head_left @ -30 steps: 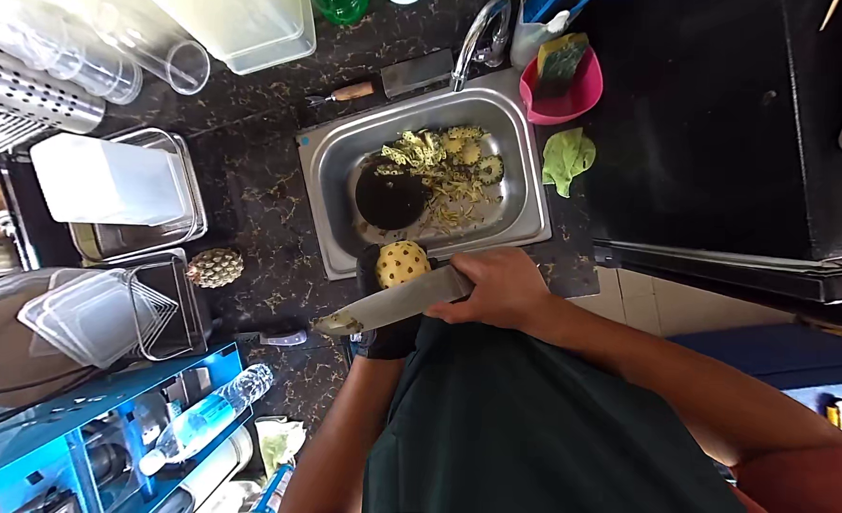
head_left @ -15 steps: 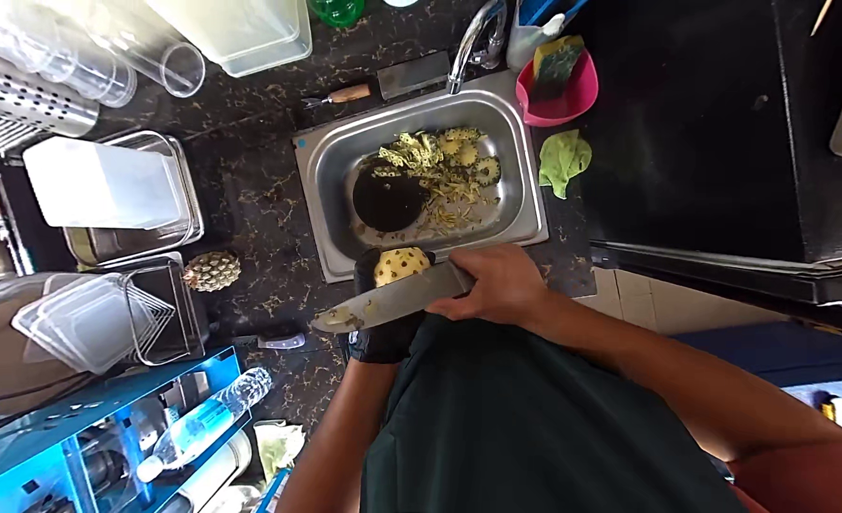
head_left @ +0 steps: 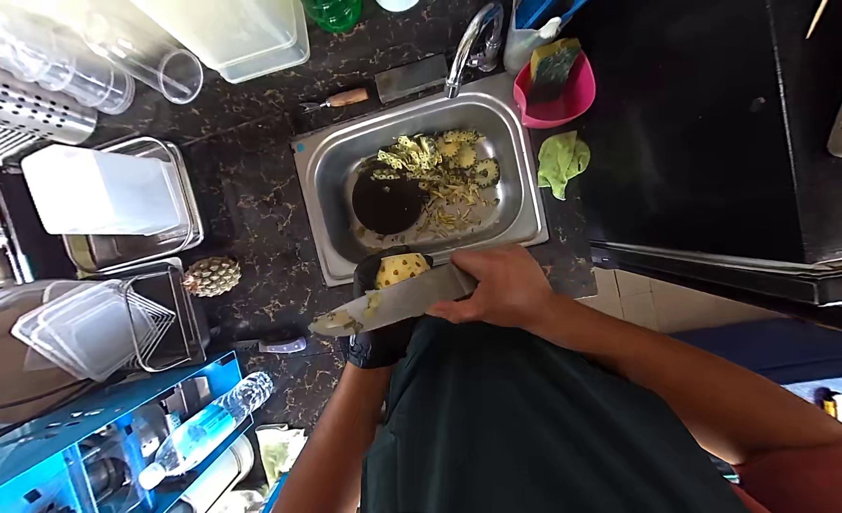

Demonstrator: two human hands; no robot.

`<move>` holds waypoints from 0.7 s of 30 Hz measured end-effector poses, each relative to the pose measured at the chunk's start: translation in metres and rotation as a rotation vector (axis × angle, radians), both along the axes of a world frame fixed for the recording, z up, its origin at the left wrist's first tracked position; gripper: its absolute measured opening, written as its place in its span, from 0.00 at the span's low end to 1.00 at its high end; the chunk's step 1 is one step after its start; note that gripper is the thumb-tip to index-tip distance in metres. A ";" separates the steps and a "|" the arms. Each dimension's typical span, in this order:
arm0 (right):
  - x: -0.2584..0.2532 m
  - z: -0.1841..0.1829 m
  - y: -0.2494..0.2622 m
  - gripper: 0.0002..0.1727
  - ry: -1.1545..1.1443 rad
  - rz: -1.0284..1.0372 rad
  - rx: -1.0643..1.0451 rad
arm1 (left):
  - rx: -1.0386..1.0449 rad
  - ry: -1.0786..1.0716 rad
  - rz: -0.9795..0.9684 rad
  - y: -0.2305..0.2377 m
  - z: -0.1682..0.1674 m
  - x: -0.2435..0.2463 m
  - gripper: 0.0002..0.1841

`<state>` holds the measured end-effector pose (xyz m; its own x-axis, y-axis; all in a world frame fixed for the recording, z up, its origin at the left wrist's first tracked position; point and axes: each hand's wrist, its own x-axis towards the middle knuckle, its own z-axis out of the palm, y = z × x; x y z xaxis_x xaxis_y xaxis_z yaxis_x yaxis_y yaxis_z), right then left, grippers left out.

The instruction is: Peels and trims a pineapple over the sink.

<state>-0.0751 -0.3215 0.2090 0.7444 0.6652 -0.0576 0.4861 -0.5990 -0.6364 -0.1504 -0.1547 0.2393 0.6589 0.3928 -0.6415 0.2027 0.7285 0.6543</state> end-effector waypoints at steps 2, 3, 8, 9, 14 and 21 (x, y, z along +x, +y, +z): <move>0.007 -0.016 -0.008 0.43 -0.029 -0.042 -0.017 | -0.122 -0.278 -0.128 0.030 -0.057 -0.028 0.18; 0.012 -0.022 -0.014 0.42 0.053 -0.071 -0.064 | -0.122 -0.278 -0.170 0.036 -0.059 -0.030 0.20; 0.030 -0.024 -0.030 0.40 0.459 -0.182 -0.173 | -0.023 -0.168 -0.227 0.036 -0.033 -0.018 0.29; 0.023 -0.015 -0.026 0.41 0.439 -0.148 -0.135 | -0.018 -0.157 -0.204 0.035 -0.035 -0.019 0.29; 0.000 0.008 -0.004 0.45 0.235 0.024 -0.021 | -0.031 -0.379 -0.209 0.034 -0.051 -0.024 0.16; 0.019 -0.034 -0.028 0.44 0.325 -0.083 -0.201 | -0.041 -0.226 -0.173 0.048 -0.037 -0.021 0.22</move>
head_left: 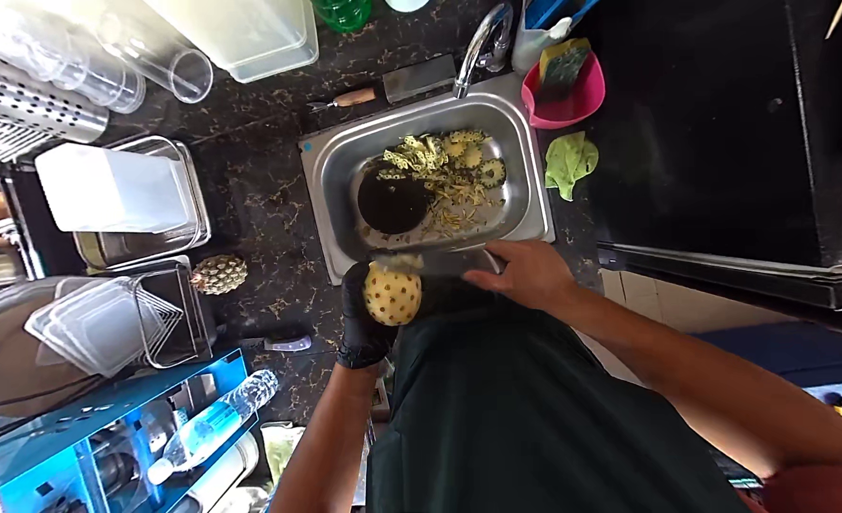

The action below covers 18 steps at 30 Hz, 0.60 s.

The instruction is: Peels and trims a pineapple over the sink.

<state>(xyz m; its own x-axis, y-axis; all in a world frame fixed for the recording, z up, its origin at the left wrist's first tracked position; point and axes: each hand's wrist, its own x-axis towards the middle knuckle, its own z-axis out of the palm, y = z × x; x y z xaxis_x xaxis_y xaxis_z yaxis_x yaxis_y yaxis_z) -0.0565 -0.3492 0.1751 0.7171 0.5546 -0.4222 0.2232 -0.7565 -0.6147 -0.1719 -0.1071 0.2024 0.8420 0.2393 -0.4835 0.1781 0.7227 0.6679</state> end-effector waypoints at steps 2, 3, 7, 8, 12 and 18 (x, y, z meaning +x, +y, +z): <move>0.006 0.000 -0.004 0.43 0.111 -0.060 -0.071 | -0.010 -0.014 -0.037 0.003 0.000 -0.002 0.24; 0.007 0.002 -0.005 0.42 0.134 -0.076 -0.067 | -0.009 -0.025 -0.044 0.003 0.000 -0.002 0.25; -0.005 0.032 0.005 0.44 0.112 -0.034 0.093 | 0.004 -0.049 0.006 0.001 -0.005 -0.002 0.24; -0.010 0.039 0.009 0.45 0.072 -0.001 0.127 | -0.020 -0.064 0.008 0.001 -0.011 -0.005 0.24; -0.021 0.040 0.025 0.45 -0.127 0.093 0.198 | -0.059 -0.100 -0.071 0.000 -0.012 -0.008 0.17; 0.009 0.003 0.002 0.42 0.064 -0.037 -0.041 | -0.070 -0.109 -0.058 0.005 -0.001 -0.003 0.25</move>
